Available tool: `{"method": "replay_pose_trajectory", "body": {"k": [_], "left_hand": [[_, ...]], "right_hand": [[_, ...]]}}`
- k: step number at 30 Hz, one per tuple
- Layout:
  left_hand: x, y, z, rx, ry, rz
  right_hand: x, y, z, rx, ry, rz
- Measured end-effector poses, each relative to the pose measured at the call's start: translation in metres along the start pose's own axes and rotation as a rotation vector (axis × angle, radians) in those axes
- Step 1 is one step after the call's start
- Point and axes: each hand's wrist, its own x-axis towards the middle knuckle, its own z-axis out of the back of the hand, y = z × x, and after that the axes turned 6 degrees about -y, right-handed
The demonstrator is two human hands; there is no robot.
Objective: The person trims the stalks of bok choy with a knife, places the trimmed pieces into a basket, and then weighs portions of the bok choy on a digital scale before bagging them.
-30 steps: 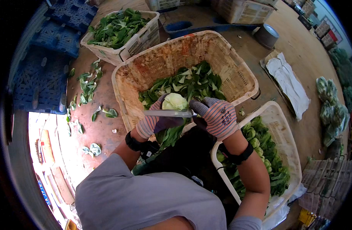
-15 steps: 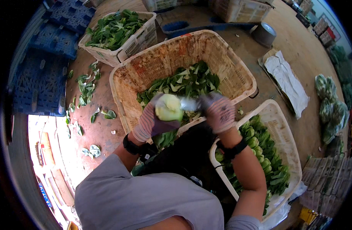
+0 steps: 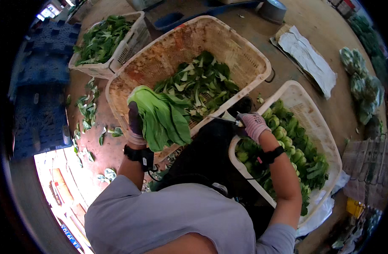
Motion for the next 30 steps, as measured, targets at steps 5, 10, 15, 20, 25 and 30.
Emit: {"method": "replay_pose_trajectory", "body": {"k": [5, 10, 15, 20, 25, 30], "left_hand": [[0.005, 0.006, -0.011, -0.09, -0.018, 0.05], [-0.004, 0.031, -0.02, -0.118, -0.011, 0.103], [0.005, 0.04, -0.04, -0.076, -0.03, -0.003], [0.022, 0.063, -0.066, -0.06, -0.023, -0.042], [0.011, 0.083, -0.106, -0.021, 0.183, 0.207], [-0.004, 0.088, -0.13, 0.092, 0.237, 0.361]], "right_hand": [[0.006, 0.015, 0.074, 0.04, -0.16, -0.002], [0.009, 0.032, 0.153, 0.748, -0.732, 0.008], [-0.054, -0.111, 0.093, 0.816, -0.921, -0.622], [-0.075, -0.183, -0.04, 0.112, -0.343, -0.902], [-0.085, -0.225, -0.091, 0.117, -0.228, -0.927], [-0.137, -0.129, -0.061, 0.276, -0.005, -1.008]]}}
